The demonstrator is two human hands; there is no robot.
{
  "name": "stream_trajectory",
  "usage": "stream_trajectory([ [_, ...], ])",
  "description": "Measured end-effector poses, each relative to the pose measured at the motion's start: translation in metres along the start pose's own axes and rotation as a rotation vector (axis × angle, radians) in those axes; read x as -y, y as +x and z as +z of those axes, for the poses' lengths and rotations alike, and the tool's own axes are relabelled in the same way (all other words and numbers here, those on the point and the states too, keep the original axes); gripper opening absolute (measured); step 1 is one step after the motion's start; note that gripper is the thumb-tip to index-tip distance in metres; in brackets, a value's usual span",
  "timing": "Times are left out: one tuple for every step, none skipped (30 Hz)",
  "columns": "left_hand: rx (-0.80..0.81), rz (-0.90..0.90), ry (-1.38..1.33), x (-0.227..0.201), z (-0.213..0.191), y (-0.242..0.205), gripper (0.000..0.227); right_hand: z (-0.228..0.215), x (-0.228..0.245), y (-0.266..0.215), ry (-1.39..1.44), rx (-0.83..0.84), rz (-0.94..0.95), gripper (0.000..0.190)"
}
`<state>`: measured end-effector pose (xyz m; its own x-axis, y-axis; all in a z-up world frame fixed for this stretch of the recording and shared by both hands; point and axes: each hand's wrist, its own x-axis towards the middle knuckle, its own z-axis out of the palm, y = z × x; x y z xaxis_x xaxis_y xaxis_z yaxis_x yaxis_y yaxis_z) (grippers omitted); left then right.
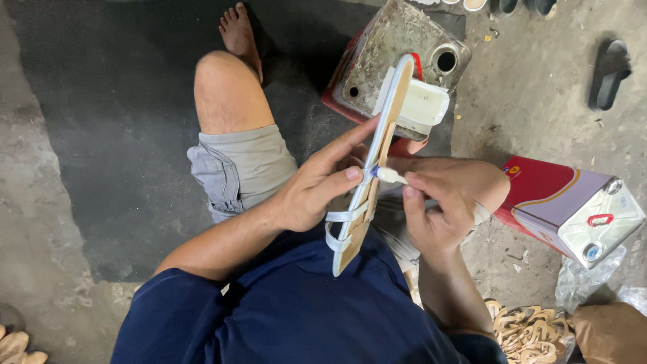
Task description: The person sits on the floor and applies a white adhesive to the straps of multiple flip-flops using a small brush. They repeatedly dip the brush into a container and coat the strap areas, then place the finished sandals on a nearby wooden rack.
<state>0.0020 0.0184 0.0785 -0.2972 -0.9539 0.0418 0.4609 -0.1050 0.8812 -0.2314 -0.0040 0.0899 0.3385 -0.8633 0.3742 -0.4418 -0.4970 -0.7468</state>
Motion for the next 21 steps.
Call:
stream_trajectory([
  [-0.003,-0.001,-0.003,0.0,0.001,0.0,0.07,0.002,0.0,-0.001,0.004,-0.009,-0.016,0.015],
  [-0.009,-0.003,-0.016,0.0,0.001,0.0,0.071,0.004,0.001,-0.002,0.009,-0.017,-0.032,0.015],
  [-0.016,-0.007,-0.03,0.0,0.002,0.0,0.071,0.006,0.001,-0.003,0.059,0.004,-0.021,0.015],
  [-0.023,-0.011,-0.043,0.0,0.001,0.0,0.071,0.007,0.002,-0.004,0.109,0.025,-0.011,0.015],
  [-0.028,0.006,-0.02,0.0,0.001,0.0,0.071,0.007,0.002,-0.005,0.16,0.047,0.001,0.016],
  [-0.034,0.023,0.003,-0.001,0.0,0.001,0.07,0.005,0.002,-0.005,0.192,0.083,-0.002,0.016],
  [-0.039,0.04,0.026,-0.001,-0.001,0.0,0.07,0.002,0.001,-0.005,0.225,0.12,-0.006,0.017],
  [-0.045,0.055,0.095,-0.003,-0.001,0.0,0.068,-0.001,0.0,-0.004,0.258,0.156,-0.009,0.018],
  [-0.049,0.069,0.163,-0.004,-0.002,-0.001,0.066,-0.004,-0.001,-0.003,0.259,0.173,0.003,0.018],
  [-0.052,0.084,0.231,-0.006,-0.002,-0.001,0.064,-0.007,-0.003,-0.001,0.26,0.191,0.015,0.018],
  [-0.057,0.069,0.23,-0.007,-0.001,-0.001,0.065,-0.009,-0.004,0.001,0.26,0.207,0.027,0.018],
  [-0.061,0.055,0.228,-0.009,-0.001,-0.002,0.066,-0.009,-0.005,0.002,0.262,0.205,0.02,0.018],
  [-0.063,0.041,0.226,-0.011,0.0,-0.001,0.067,-0.008,-0.006,0.002,0.263,0.201,0.013,0.018],
  [-0.067,0.061,0.264,-0.013,0.0,0.0,0.066,-0.007,-0.006,0.003,0.264,0.197,0.007,0.018],
  [-0.073,0.083,0.303,-0.015,-0.001,0.0,0.064,-0.007,-0.006,0.004,0.269,0.217,-0.015,0.018],
  [-0.078,0.104,0.342,-0.016,-0.001,0.001,0.062,-0.008,-0.007,0.006,0.274,0.237,-0.038,0.018],
  [-0.08,0.066,0.341,-0.016,-0.001,0.0,0.064,-0.009,-0.008,0.007,0.28,0.258,-0.059,0.018],
  [-0.08,0.029,0.338,-0.015,-0.002,-0.002,0.065,-0.012,-0.009,0.008,0.28,0.283,-0.05,0.017],
  [-0.08,-0.011,0.334,-0.013,-0.003,-0.004,0.067,-0.017,-0.012,0.009,0.28,0.31,-0.039,0.016],
  [-0.084,0.036,0.363,-0.007,-0.005,-0.005,0.065,-0.021,-0.016,0.01,0.28,0.336,-0.028,0.015],
  [-0.083,0.085,0.393,0.0,-0.009,-0.006,0.062,-0.024,-0.023,0.013,0.399,0.33,-0.026,0.011],
])
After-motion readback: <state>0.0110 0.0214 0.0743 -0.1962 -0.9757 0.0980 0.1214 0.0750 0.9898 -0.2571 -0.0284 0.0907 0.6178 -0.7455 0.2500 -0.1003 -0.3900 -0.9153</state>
